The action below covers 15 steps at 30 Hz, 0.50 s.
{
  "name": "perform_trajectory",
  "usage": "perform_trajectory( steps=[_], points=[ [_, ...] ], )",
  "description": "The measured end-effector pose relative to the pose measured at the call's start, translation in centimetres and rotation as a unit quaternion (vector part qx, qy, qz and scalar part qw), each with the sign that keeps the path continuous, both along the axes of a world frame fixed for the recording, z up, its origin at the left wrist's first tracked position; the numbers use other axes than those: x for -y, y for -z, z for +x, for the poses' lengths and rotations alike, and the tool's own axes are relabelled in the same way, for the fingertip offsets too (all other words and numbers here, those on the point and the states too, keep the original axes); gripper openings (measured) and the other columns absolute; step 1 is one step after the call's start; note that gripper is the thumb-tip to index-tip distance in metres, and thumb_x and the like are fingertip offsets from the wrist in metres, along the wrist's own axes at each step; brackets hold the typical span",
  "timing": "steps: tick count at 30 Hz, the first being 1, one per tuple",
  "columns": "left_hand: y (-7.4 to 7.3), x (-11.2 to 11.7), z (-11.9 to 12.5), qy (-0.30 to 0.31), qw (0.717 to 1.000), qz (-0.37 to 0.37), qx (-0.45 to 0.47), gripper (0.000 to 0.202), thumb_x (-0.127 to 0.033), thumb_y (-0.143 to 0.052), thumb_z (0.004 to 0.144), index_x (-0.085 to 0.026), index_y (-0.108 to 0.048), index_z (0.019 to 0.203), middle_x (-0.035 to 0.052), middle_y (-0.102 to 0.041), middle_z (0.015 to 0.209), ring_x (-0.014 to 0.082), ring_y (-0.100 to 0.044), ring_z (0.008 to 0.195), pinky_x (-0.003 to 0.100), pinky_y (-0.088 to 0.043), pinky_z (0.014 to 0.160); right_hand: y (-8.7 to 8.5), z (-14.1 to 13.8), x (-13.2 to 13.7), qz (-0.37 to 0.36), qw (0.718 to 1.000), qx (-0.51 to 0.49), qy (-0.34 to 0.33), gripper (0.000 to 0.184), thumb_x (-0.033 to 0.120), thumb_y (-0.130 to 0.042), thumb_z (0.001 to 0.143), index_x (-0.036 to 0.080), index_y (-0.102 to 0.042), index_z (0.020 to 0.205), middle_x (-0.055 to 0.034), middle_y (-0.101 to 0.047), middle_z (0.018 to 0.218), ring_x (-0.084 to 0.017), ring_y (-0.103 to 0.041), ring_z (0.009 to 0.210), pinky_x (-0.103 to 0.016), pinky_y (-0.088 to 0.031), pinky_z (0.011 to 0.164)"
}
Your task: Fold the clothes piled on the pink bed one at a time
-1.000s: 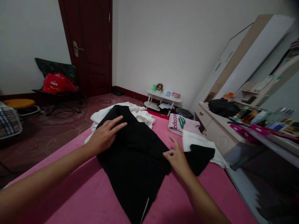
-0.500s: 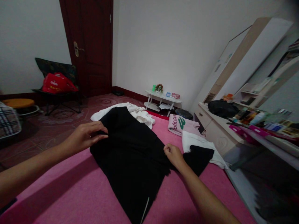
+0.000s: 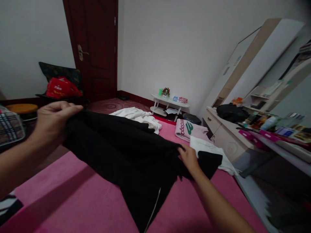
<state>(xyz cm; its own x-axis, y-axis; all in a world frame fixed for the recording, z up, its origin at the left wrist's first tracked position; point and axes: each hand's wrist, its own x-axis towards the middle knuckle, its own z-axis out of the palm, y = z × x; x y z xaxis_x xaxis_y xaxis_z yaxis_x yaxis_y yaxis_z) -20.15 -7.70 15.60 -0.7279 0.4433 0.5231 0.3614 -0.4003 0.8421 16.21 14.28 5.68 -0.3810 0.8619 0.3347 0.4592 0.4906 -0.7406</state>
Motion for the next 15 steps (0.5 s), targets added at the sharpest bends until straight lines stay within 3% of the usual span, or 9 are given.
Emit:
perform_trajectory(
  steps=[2,4,6,8,9,11,13,15],
  points=[
    [0.1,0.4,-2.6,-0.072,0.997,-0.008,-0.025,0.04,-0.027,-0.07,0.072,-0.016,-0.036,0.054,-0.0091,-0.047,0.056,0.0043,-0.044,0.053,0.019,-0.031,0.046,-1.8,2.1,-1.0,0.048,0.995,-0.032,0.075,0.023,0.035,-0.048,0.08,0.019,-0.065,0.081,-0.0016,-0.06,0.064,-0.019,-0.052,0.06,-0.029,-0.039,0.058],
    [1.0,-0.1,-4.9,-0.104,0.986,-0.069,-0.111,0.034,-0.034,-0.067,0.074,-0.017,-0.042,0.059,-0.0095,-0.046,0.057,0.0051,-0.047,0.056,0.018,-0.034,0.048,-3.9,3.0,-0.7,0.093,0.985,-0.077,0.123,0.023,0.035,-0.05,0.079,0.018,-0.066,0.083,0.0004,-0.058,0.063,-0.016,-0.05,0.057,-0.026,-0.038,0.053],
    [2.6,-1.3,-6.1,-0.09,0.95,-0.174,-0.244,0.027,-0.042,-0.068,0.073,-0.019,-0.054,0.072,-0.0092,-0.053,0.068,0.0088,-0.055,0.071,0.017,-0.042,0.058,-5.9,2.5,0.9,0.092,0.976,-0.156,0.123,0.022,0.035,-0.053,0.078,0.018,-0.065,0.084,0.0016,-0.056,0.064,-0.014,-0.05,0.057,-0.023,-0.037,0.05],
    [4.5,-2.8,-5.6,-0.041,0.891,-0.252,-0.375,0.044,-0.048,-0.074,0.066,-0.02,-0.062,0.098,-0.004,-0.06,0.097,0.0197,-0.057,0.099,0.026,-0.048,0.082,-7.5,1.2,3.3,0.044,0.962,-0.256,0.089,0.02,0.036,-0.058,0.078,0.018,-0.063,0.084,0.0024,-0.056,0.067,-0.012,-0.049,0.055,-0.02,-0.037,0.047],
    [5.4,-3.5,-4.6,-0.006,0.864,-0.27,-0.425,0.062,-0.051,-0.076,0.062,-0.02,-0.059,0.112,0.0019,-0.058,0.116,0.0269,-0.052,0.113,0.034,-0.045,0.094,-8.3,0.5,4.7,0.019,0.952,-0.298,0.065,0.02,0.037,-0.06,0.077,0.018,-0.063,0.084,0.0024,-0.057,0.068,-0.011,-0.049,0.055,-0.02,-0.037,0.047],
    [6.9,-4.6,-1.3,0.071,0.827,-0.285,-0.48,0.091,-0.055,-0.078,0.059,-0.02,-0.043,0.136,0.0132,-0.037,0.144,0.0365,-0.035,0.131,0.049,-0.033,0.107,-9.6,-0.7,7.5,-0.008,0.939,-0.345,0.013,0.018,0.036,-0.064,0.076,0.019,-0.062,0.082,0.0012,-0.059,0.072,-0.011,-0.052,0.057,-0.019,-0.04,0.048],
    [7.9,-5.0,3.0,0.145,0.791,-0.304,-0.511,0.105,-0.057,-0.078,0.058,-0.025,-0.029,0.145,0.016,-0.024,0.152,0.0405,-0.024,0.137,0.06,-0.022,0.109,-10.9,-1.3,10.0,-0.005,0.927,-0.375,-0.02,0.014,0.033,-0.065,0.077,0.02,-0.062,0.081,-0.0001,-0.062,0.076,-0.012,-0.057,0.063,-0.021,-0.045,0.054],
    [8.3,-4.6,7.4,0.207,0.774,-0.318,-0.507,0.112,-0.052,-0.081,0.055,-0.027,-0.023,0.147,0.0157,-0.032,0.149,0.0403,-0.029,0.135,0.062,-0.021,0.108,-12.3,-1.2,11.9,0.011,0.907,-0.422,-0.005,0.012,0.031,-0.067,0.077,0.021,-0.063,0.082,0.0001,-0.065,0.08,-0.013,-0.061,0.07,-0.023,-0.051,0.061]
  ],
)
